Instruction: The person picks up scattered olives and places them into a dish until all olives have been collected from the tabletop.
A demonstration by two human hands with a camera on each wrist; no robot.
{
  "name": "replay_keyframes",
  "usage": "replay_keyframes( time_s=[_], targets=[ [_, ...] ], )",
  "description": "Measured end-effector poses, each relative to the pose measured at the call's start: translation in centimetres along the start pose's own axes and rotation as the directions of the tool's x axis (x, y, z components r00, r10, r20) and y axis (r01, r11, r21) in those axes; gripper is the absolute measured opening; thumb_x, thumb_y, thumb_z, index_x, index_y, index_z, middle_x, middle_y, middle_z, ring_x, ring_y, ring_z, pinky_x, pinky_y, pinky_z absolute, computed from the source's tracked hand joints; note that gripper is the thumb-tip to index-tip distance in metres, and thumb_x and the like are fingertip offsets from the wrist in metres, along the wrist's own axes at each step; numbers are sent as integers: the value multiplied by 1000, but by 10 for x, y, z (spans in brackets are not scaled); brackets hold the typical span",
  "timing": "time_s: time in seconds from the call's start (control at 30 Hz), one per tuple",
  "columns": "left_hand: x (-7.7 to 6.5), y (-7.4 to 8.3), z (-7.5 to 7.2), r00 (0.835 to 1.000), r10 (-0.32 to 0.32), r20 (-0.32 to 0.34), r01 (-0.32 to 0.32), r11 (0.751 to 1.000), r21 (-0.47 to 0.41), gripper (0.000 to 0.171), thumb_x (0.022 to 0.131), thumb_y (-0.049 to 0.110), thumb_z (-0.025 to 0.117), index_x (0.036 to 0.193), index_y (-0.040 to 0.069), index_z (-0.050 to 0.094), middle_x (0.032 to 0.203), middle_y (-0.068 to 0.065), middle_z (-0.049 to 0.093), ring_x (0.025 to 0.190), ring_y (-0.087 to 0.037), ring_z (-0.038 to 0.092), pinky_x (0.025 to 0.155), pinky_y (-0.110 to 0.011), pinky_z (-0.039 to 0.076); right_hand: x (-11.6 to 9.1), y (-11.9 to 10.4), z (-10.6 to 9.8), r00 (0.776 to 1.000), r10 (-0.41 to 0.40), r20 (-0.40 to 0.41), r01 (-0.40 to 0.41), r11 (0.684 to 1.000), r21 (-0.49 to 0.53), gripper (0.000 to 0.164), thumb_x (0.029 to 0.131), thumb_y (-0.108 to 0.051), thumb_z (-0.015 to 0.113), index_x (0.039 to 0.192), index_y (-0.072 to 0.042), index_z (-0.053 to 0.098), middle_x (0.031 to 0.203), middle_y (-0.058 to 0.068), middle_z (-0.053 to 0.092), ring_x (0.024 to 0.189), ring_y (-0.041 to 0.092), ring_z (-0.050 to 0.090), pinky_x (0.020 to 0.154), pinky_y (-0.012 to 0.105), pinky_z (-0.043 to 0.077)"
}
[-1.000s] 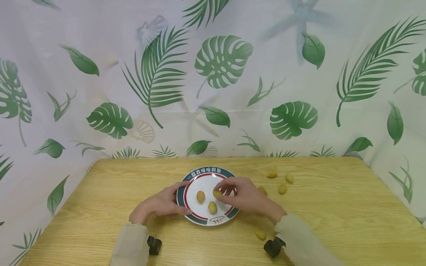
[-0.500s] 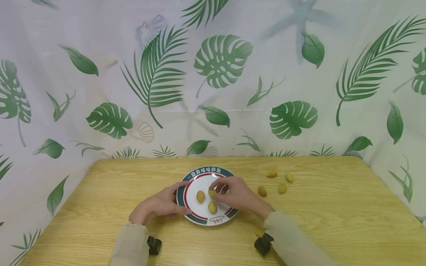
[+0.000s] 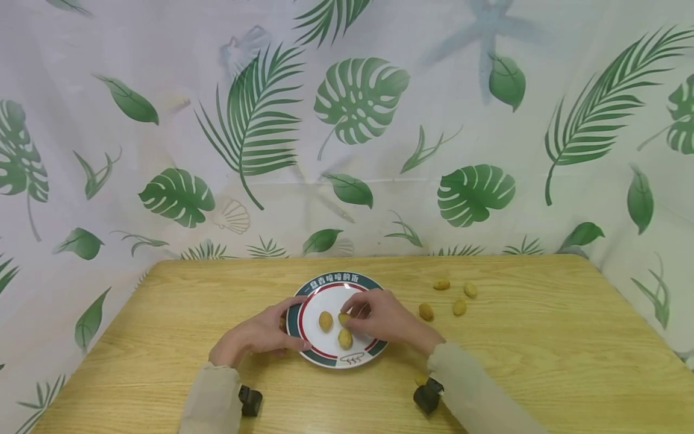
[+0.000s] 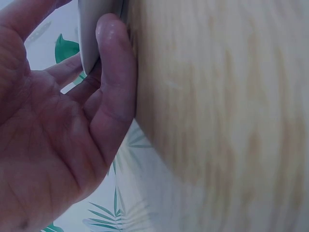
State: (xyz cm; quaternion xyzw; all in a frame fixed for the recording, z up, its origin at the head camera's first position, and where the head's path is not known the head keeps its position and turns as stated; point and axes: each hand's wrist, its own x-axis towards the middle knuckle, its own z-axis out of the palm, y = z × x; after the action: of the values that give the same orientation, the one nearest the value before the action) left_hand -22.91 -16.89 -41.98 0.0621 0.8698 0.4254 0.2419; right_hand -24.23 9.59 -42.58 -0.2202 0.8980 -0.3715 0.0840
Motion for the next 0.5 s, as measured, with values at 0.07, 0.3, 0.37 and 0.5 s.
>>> replay_keyframes(
  time_s=[0.07, 0.3, 0.37, 0.5],
  targets=[
    [0, 0, 0, 1000, 0, -1, 0, 1000, -5, 94, 80, 21, 88, 158, 24, 37, 142, -15, 48, 96, -22, 59, 69, -30, 54, -1, 0, -2, 1000, 22, 2, -22, 1000, 12, 13, 90, -23, 79, 103, -18, 77, 93, -5, 70, 87, 12, 61, 77, 25, 52],
    [2, -2, 0, 1000, 11, -6, -11, 1000, -21, 94, 79, 18, 88, 158, 23, 37, 139, -15, 50, 97, -22, 60, 70, -31, 55, -7, 0, -14, 999, 51, -2, -51, 999, 17, 16, 92, -17, 76, 108, -16, 76, 99, -3, 70, 87, 13, 60, 76, 24, 52],
    [2, -2, 0, 1000, 12, -7, -12, 1000, -27, 94, 78, 19, 88, 158, 23, 38, 138, -14, 50, 98, -22, 59, 70, -31, 55, -10, 1, -17, 1000, 29, -3, -29, 1000, 7, 17, 92, -16, 75, 109, -15, 76, 98, -3, 70, 86, 13, 59, 75, 24, 52],
    [2, -2, 0, 1000, 15, -3, -15, 1000, -23, 94, 78, 19, 89, 157, 23, 39, 137, -15, 51, 96, -22, 60, 69, -31, 55, -16, 4, -26, 1000, -27, 6, 27, 1000, -3, 20, 93, -16, 75, 112, -12, 76, 98, -3, 70, 86, 14, 58, 75, 23, 51]
  ],
)
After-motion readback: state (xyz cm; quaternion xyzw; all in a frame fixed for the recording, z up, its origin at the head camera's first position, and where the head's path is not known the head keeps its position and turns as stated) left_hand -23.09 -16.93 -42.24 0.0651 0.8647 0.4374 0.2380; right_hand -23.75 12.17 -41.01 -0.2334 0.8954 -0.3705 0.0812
